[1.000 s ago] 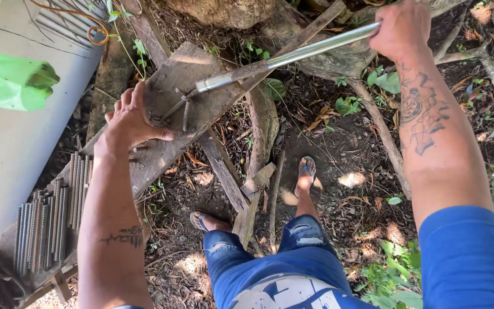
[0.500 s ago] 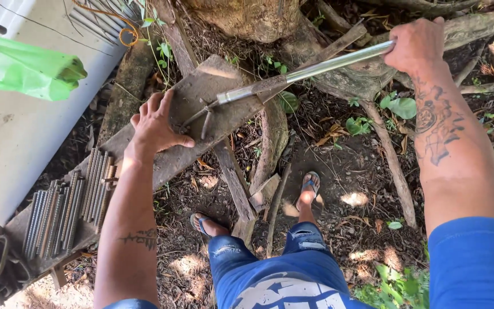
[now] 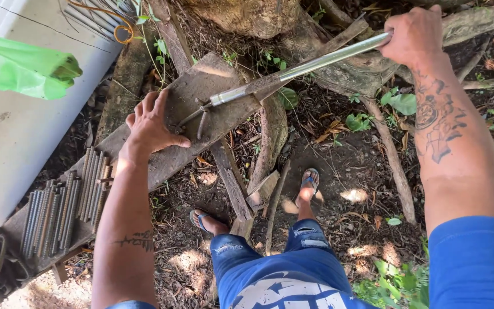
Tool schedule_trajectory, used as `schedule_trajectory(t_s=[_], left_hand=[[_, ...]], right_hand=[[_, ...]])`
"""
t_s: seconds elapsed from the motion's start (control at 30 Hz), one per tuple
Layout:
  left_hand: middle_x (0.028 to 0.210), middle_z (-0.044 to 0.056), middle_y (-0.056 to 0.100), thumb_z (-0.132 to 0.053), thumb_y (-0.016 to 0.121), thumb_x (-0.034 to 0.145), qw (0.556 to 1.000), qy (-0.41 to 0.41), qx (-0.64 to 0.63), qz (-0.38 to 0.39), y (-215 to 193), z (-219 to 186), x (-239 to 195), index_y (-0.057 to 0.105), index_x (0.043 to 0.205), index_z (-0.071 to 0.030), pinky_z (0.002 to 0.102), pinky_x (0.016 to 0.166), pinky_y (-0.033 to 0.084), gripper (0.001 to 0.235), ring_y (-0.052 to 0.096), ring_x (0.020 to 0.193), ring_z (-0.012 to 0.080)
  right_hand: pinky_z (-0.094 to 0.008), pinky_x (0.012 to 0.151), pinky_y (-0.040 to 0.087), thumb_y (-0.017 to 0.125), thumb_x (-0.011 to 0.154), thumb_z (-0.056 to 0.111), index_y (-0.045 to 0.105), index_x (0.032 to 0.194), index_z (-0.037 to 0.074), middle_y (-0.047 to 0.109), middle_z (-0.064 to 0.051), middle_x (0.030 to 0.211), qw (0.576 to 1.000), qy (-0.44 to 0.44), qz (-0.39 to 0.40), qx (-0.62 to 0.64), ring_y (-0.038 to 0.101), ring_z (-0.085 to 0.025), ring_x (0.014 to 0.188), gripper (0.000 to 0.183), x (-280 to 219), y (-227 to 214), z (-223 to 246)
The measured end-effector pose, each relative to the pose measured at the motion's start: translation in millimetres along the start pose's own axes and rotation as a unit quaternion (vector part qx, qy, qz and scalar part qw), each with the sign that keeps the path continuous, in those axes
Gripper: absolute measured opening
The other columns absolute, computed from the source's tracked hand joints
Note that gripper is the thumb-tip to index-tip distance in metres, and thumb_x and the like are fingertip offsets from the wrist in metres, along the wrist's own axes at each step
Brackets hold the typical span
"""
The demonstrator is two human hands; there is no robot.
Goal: Manually bending pieces of rebar using a hollow pipe as a lever.
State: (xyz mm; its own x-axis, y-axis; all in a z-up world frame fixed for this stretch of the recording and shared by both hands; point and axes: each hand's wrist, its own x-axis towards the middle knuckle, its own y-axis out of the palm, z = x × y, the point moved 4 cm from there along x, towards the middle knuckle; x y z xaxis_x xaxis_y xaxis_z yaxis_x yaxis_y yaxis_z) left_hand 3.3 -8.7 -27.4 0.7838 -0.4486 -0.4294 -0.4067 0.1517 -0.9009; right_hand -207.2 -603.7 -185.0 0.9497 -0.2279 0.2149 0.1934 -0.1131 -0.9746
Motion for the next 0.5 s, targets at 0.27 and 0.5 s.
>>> schedule_trajectory(t_s=[0.27,0.5], left_hand=[[0.165,0.008,0.026,-0.048,0.104,0.027,1.000,-0.001,0.010,-0.006,-2.2,-2.8,-0.9,0.021,0.163,-0.027,0.055,0.118,0.023,0.161,0.023,0.152,0.0334],[0.165,0.009,0.027,-0.047,0.104,0.023,0.999,-0.040,0.019,0.027,-2.4,-3.4,6.2,0.014,0.165,-0.025,0.054,0.119,0.025,0.169,0.027,0.150,0.0322]], right_hand=[[-0.037,0.084,0.038,0.083,0.087,0.039,0.074,0.079,0.023,0.059,0.003,0.063,1.000,0.009,-0.016,0.008,0.056,-0.016,0.073,0.020,-4.5,5.8,0.8],[-0.037,0.092,0.039,0.083,0.089,0.030,0.072,0.078,0.020,0.060,0.003,0.065,0.999,0.034,-0.020,0.020,0.055,-0.015,0.074,0.018,-11.5,12.2,4.9]])
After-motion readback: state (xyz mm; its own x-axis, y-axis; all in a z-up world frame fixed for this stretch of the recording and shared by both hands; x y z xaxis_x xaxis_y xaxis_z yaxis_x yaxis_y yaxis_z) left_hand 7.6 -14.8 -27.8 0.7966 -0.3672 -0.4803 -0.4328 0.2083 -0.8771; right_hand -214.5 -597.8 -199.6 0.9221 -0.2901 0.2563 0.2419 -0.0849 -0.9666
